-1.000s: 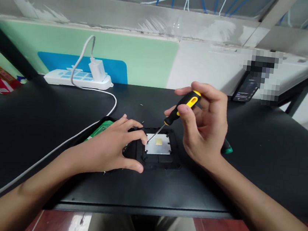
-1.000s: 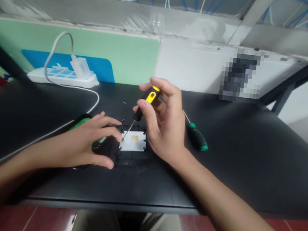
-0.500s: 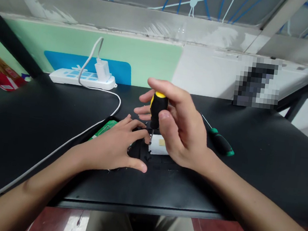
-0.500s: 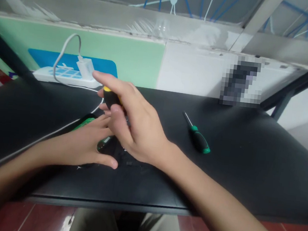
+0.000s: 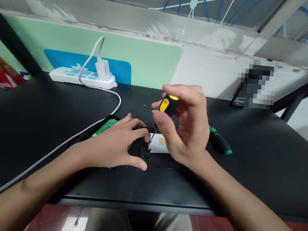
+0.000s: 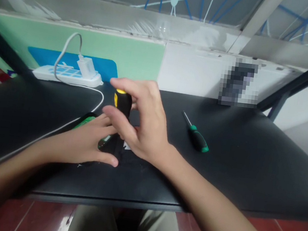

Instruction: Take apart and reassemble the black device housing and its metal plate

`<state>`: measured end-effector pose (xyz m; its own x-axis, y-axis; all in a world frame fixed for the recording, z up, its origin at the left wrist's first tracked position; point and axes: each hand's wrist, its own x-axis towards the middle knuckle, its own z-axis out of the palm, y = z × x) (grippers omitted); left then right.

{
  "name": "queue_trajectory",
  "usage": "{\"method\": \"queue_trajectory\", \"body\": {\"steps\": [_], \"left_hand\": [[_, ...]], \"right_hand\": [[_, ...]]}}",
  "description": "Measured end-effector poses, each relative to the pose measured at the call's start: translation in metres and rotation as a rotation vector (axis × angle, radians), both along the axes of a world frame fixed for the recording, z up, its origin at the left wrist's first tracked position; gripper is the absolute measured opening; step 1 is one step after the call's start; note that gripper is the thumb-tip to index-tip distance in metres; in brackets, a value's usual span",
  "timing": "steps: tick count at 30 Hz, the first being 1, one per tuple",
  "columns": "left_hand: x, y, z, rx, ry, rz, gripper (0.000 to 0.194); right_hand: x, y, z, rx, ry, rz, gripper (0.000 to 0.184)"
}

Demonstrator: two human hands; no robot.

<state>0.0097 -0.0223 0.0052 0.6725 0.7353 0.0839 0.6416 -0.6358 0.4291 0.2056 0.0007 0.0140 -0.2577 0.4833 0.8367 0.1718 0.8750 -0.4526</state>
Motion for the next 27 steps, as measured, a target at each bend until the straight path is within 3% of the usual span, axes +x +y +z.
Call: {"method": "queue_trajectory", "body": {"steps": [6, 12, 16, 20, 27], "left_hand": [[0.001, -0.0007, 0.0011, -0.002, 0.001, 0.013, 0.049], [0.001, -0.0005, 0.0014, 0.001, -0.013, 0.008, 0.048], [0.0011, -0.0003, 0.0014, 0.001, 0.012, 0.006, 0.051], [0.002, -0.0009, 0.0024, -0.005, 0.016, 0.009, 0.054], [0.0008, -0.0004, 0.0005, 0.0, 0.03, 0.002, 0.058]], "right_hand": [[-0.0005, -0.0018, -0.0028, -0.093, -0.022, -0.021, 0.041], [-0.0018, 0.0057, -0.0052, 0.055, 0.008, -0.105, 0.044], [-0.0018, -0.0002, -0.0025, -0.056, 0.011, -0.061, 0.035], [-0.0018, -0.0034, -0.0007, -0.093, 0.005, -0.05, 0.037], [-0.0012, 0.0039, -0.0009, 0.061, 0.044, -0.14, 0.038]]}}
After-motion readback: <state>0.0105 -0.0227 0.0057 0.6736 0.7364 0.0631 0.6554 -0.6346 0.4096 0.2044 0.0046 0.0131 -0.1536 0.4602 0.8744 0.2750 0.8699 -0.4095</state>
